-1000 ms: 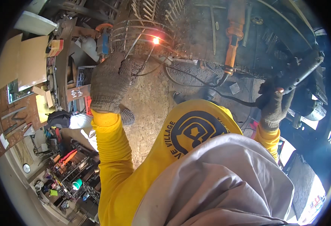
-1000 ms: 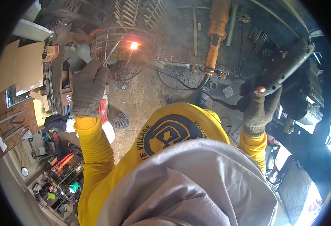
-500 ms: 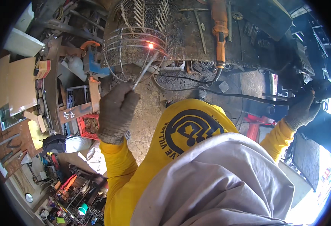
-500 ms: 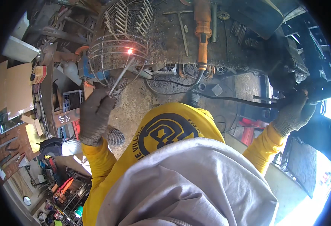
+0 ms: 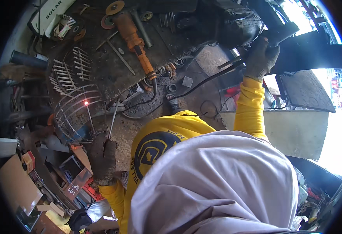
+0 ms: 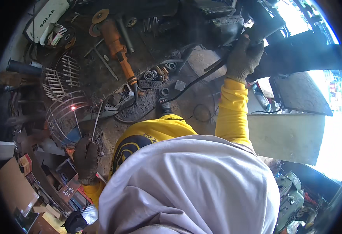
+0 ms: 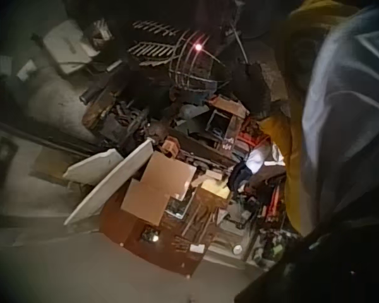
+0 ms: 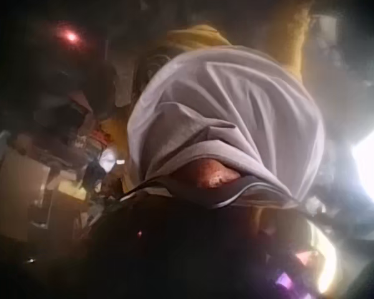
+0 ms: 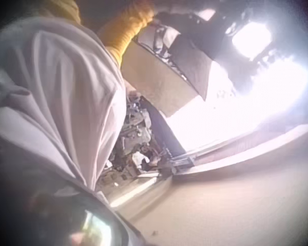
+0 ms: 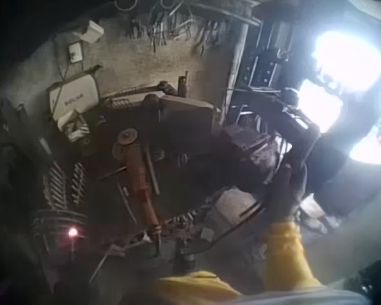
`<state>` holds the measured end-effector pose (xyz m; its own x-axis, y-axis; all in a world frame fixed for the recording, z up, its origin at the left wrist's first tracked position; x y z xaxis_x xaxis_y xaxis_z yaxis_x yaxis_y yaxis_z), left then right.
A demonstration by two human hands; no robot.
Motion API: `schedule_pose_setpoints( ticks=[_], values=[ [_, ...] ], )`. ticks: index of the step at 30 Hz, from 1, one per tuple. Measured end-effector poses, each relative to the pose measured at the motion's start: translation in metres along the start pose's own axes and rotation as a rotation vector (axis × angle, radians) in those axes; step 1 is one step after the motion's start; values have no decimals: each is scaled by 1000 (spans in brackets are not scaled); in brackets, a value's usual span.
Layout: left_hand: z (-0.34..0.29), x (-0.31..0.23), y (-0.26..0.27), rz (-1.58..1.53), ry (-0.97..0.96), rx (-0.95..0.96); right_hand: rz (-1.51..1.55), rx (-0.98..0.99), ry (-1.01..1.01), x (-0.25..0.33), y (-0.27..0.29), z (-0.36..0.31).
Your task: The person welds various joints of a circular metal wire frame using an electrode and then grinds the metal surface with a power angle grinder.
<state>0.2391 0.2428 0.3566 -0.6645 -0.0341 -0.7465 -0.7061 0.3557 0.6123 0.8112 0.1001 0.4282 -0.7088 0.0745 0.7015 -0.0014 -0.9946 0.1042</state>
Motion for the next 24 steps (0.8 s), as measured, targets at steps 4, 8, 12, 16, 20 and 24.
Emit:
schedule_pose_setpoints(
  ticks=[4, 8, 12, 16, 20, 24],
  values=[
    [3, 5, -5, 16, -53, 0, -425, 4, -154, 1, -6, -18],
    [-3, -5, 0, -16, -52, -56, -170, -80, -41, 14, -14, -27],
    [-14, 7, 6, 22, -31, -50, -341, -33, -67, 9, -17, -42],
    [-23, 23, 7, -35, 83, -18, -418, 2, -1, 2, -18, -62],
    [-25, 26, 8, -20, 32, -6, -456, 12, 122, 5, -21, -59],
    [-29, 35, 16, -26, -17, -43, -499, 25, 71, -11, -24, -78]
  ],
)
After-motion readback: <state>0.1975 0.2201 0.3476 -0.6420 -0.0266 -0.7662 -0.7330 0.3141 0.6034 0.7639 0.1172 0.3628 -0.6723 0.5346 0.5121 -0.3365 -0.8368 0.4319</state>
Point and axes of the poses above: each hand's wrist, its own z-axis towards the middle knuckle, its own y-axis out of the back of the hand, x = y × z, the point moved 10 cm from there along z, towards the middle knuckle, and after that the axes turned 10 degrees about y, right-handed, at the moved point
